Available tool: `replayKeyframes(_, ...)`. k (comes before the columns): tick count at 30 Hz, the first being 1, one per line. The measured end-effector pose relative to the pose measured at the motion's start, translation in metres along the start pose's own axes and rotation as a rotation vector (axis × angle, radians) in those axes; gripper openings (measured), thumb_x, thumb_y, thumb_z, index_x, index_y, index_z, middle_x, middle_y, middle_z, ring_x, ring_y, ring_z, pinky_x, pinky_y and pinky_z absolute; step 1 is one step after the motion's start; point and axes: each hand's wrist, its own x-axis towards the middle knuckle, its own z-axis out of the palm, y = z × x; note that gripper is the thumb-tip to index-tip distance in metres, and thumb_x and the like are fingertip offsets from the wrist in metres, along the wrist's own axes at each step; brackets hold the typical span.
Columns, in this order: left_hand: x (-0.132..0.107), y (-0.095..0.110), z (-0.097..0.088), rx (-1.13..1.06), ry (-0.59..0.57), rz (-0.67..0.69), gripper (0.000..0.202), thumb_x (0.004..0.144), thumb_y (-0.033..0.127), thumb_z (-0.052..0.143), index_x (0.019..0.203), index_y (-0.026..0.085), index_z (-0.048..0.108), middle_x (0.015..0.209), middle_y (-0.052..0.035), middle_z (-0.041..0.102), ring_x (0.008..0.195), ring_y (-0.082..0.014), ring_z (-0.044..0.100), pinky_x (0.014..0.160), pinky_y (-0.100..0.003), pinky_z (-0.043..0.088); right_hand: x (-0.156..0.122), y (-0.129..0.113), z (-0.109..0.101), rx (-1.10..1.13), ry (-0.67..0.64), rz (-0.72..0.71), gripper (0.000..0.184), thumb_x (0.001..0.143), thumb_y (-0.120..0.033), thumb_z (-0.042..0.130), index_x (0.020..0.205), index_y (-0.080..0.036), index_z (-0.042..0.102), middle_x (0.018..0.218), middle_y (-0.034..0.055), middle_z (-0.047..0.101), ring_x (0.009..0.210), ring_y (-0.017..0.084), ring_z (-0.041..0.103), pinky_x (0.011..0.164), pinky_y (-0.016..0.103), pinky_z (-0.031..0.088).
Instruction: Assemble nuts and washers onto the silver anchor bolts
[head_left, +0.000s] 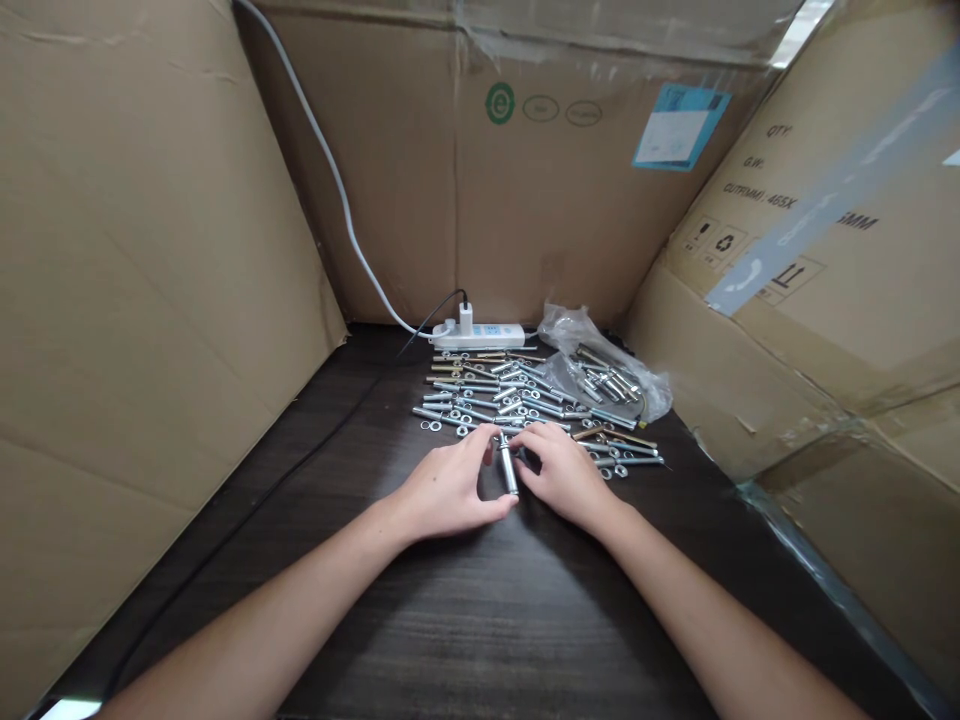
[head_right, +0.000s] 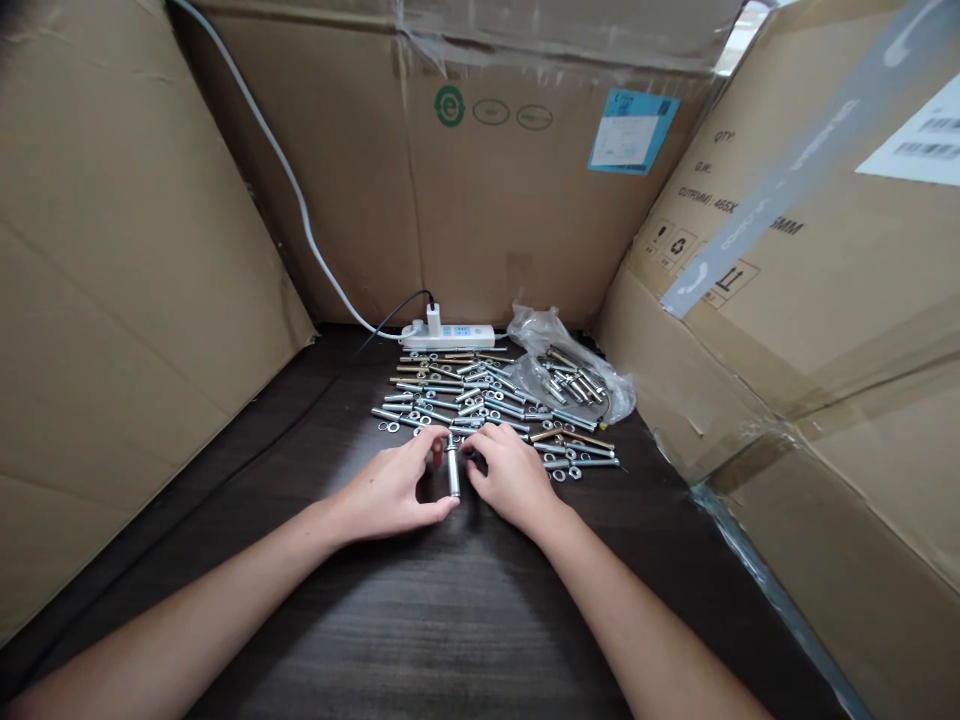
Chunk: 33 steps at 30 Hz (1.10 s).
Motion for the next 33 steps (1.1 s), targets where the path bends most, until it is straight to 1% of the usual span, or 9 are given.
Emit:
replayKeyframes(6, 0.000, 0.001, -0.001, -0.020, -0.022, 0.006, 0.056, 0.073, 0.042, 0.062, 0.119, 0.024, 0.038, 0.097, -0.0021, 0.060, 0.081, -0.0214, 0.061, 0.070, -0.030, 0.045, 0.000, -0.004, -0.001, 0.000, -0.017, 0.040, 0.011, 0.079, -0.018, 0.056, 0.088, -0.021, 0.060, 0.089, 0.0038, 0.061, 0.085, 0.019, 0.055, 0.071, 0.029, 0.041)
replayKeyframes(9, 0.000, 0.002, -0.002, -0.028, -0.028, 0.013, 0.056, 0.072, 0.042, 0.063, 0.120, 0.024, 0.039, 0.096, -0.0021, 0.059, 0.080, -0.0212, 0.060, 0.069, -0.030, 0.045, 0.000, -0.003, -0.001, 0.120, 0.023, 0.057, 0.011, 0.077, -0.016, 0.056, 0.086, -0.020, 0.060, 0.086, 0.0033, 0.059, 0.076, 0.017, 0.054, 0.067, 0.029, 0.041)
replayKeyframes(11, 0.000, 0.003, -0.003, -0.040, -0.029, 0.023, 0.056, 0.072, 0.042, 0.063, 0.119, 0.024, 0.039, 0.095, -0.0022, 0.059, 0.079, -0.0209, 0.060, 0.067, -0.029, 0.044, 0.001, -0.003, -0.002, 0.323, 0.092, 0.101, 0.011, 0.078, -0.018, 0.055, 0.087, -0.019, 0.062, 0.084, 0.0034, 0.059, 0.071, 0.015, 0.053, 0.066, 0.028, 0.041)
replayKeyframes(13, -0.001, 0.004, -0.004, -0.051, -0.029, 0.040, 0.057, 0.072, 0.042, 0.063, 0.120, 0.023, 0.039, 0.095, -0.0026, 0.058, 0.079, -0.0206, 0.060, 0.065, -0.029, 0.044, 0.002, -0.003, -0.002, 0.604, 0.132, 0.173, 0.014, 0.081, -0.025, 0.054, 0.090, -0.017, 0.063, 0.082, 0.0034, 0.059, 0.067, 0.014, 0.052, 0.062, 0.028, 0.041)
replayKeyframes(16, -0.002, 0.005, -0.005, -0.075, -0.043, 0.086, 0.061, 0.071, 0.039, 0.064, 0.123, 0.023, 0.036, 0.093, -0.0023, 0.058, 0.076, -0.0194, 0.059, 0.064, -0.028, 0.044, 0.003, -0.006, -0.002, 1.036, 0.085, 0.282, 0.023, 0.084, -0.035, 0.054, 0.095, -0.017, 0.063, 0.071, 0.0000, 0.054, 0.059, 0.011, 0.047, 0.055, 0.025, 0.037)
replayKeyframes(18, -0.002, 0.005, -0.005, -0.105, -0.062, 0.129, 0.061, 0.071, 0.038, 0.064, 0.123, 0.024, 0.036, 0.093, -0.0018, 0.058, 0.075, -0.0183, 0.058, 0.064, -0.028, 0.044, 0.004, -0.009, -0.001, 1.264, 0.047, 0.346, 0.024, 0.082, -0.037, 0.058, 0.095, -0.017, 0.063, 0.065, -0.0024, 0.050, 0.055, 0.009, 0.043, 0.054, 0.023, 0.034)
replayKeyframes(22, -0.003, 0.004, -0.005, -0.139, -0.079, 0.171, 0.061, 0.070, 0.038, 0.065, 0.122, 0.024, 0.036, 0.093, -0.0013, 0.057, 0.073, -0.0165, 0.056, 0.063, -0.027, 0.044, 0.004, -0.011, 0.000, 1.560, 0.049, 0.464, 0.024, 0.073, -0.034, 0.071, 0.088, -0.017, 0.063, 0.070, -0.0021, 0.053, 0.062, 0.008, 0.047, 0.056, 0.021, 0.036)
replayKeyframes(28, -0.002, 0.002, -0.004, -0.119, -0.059, 0.140, 0.062, 0.071, 0.038, 0.063, 0.124, 0.024, 0.036, 0.091, -0.0012, 0.056, 0.071, -0.0162, 0.056, 0.061, -0.026, 0.043, 0.004, -0.010, 0.002, 1.635, 0.031, 0.496, 0.022, 0.071, -0.033, 0.074, 0.081, -0.017, 0.062, 0.071, -0.0022, 0.054, 0.063, 0.007, 0.049, 0.058, 0.020, 0.037)
replayKeyframes(33, -0.003, 0.002, -0.003, -0.118, -0.042, 0.112, 0.063, 0.072, 0.039, 0.062, 0.127, 0.023, 0.036, 0.082, 0.0003, 0.055, 0.071, -0.0178, 0.058, 0.065, -0.028, 0.045, 0.003, -0.010, 0.003, 1.628, 0.051, 0.477, 0.020, 0.071, -0.030, 0.074, 0.082, -0.017, 0.063, 0.074, -0.0020, 0.056, 0.065, 0.007, 0.050, 0.059, 0.020, 0.039)
